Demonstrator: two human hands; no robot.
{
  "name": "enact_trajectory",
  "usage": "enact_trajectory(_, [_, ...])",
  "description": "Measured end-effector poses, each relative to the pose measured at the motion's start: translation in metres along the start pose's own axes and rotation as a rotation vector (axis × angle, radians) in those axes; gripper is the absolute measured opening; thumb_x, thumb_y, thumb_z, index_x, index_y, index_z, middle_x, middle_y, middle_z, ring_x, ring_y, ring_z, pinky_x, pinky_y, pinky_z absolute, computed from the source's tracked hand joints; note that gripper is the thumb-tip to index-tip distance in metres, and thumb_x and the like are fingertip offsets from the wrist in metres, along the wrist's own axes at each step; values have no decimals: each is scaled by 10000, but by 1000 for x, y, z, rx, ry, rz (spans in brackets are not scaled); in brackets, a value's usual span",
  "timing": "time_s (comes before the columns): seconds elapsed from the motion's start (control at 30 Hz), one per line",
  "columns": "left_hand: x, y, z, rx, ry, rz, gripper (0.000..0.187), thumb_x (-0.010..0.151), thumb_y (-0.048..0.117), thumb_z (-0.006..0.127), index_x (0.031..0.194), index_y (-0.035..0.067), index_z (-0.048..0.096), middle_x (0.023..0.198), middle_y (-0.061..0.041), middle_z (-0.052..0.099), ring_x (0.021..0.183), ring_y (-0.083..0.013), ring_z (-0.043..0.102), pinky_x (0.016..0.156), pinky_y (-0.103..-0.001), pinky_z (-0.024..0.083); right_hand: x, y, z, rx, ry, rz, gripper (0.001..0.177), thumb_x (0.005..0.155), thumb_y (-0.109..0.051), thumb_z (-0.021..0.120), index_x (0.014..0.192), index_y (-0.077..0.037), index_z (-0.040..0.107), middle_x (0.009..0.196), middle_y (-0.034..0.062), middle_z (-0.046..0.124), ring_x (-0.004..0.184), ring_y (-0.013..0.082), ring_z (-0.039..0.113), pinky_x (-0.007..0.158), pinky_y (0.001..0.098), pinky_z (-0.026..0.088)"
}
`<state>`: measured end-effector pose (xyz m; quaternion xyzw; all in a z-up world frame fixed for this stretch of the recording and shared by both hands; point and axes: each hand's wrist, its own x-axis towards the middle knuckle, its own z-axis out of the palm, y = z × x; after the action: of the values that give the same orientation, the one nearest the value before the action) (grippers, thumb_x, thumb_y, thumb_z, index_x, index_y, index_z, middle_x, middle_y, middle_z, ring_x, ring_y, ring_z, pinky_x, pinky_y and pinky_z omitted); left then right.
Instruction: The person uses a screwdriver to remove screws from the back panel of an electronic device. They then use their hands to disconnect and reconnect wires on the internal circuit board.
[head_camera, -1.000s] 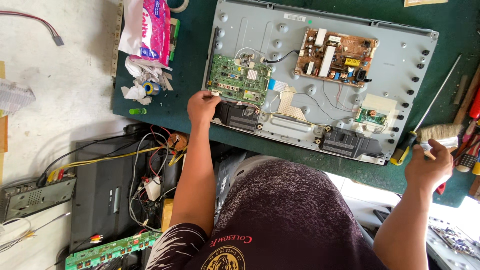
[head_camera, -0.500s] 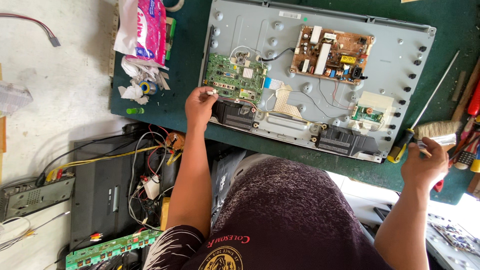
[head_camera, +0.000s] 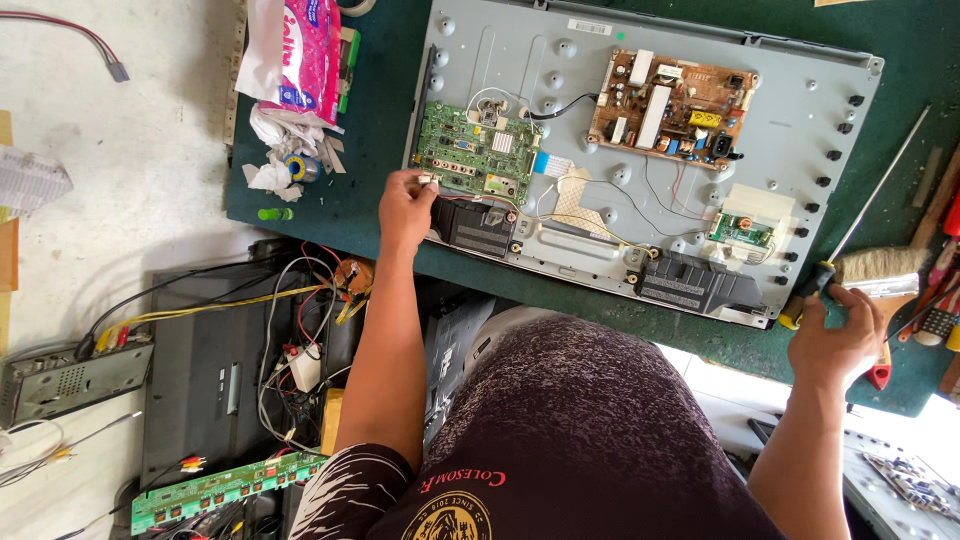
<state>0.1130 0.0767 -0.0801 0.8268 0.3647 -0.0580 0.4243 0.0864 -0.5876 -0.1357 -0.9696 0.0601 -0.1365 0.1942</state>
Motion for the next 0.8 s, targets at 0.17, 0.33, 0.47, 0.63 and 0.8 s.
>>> enact_trajectory(0.17, [4, 8, -2, -68, -2, -131, 529, 993, 267, 785, 1405, 126, 484, 1168, -104, 749, 1048, -368, 734, 829, -602, 591, -4, 3, -1, 2, 15, 9, 302, 998, -92, 872, 1295, -41, 861, 1342, 205, 776, 1260, 383, 690, 999, 535, 524])
enact_trajectory(0.33, [12, 16, -7, 18, -35, -146, 534, 975, 224, 819, 1346, 116, 449, 1246, -152, 725, 1117, -388, 727, 914, -631, 610, -6, 6, -2, -9, 59, -27, 309, 974, -109, 857, 1276, -39, 868, 1320, 190, 799, 1233, 355, 722, 1026, 485, 531])
enact_trajectory(0.47, [22, 9, -5, 61, -67, -145, 528, 989, 196, 810, 1326, 132, 408, 1254, -160, 689, 1094, -397, 714, 887, -650, 606, -8, 6, -2, 15, 31, 17, 308, 989, -96, 860, 1290, -33, 859, 1336, 202, 781, 1260, 373, 693, 1016, 533, 508])
enact_trajectory(0.63, [21, 16, -9, 83, -105, -118, 508, 1000, 184, 794, 1302, 124, 389, 1250, -178, 685, 1096, -389, 716, 911, -619, 618, -11, 8, -2, 28, 23, 38, 297, 1007, -116, 842, 1293, -39, 847, 1346, 198, 771, 1275, 379, 670, 1014, 549, 468])
enact_trajectory(0.8, [26, 9, -7, 72, -103, -138, 531, 1019, 184, 781, 1343, 142, 362, 1252, -183, 672, 1096, -412, 698, 901, -707, 595, -9, 5, -4, 43, 12, 44, 291, 1020, -95, 858, 1297, -9, 840, 1344, 216, 756, 1267, 387, 674, 1029, 537, 500])
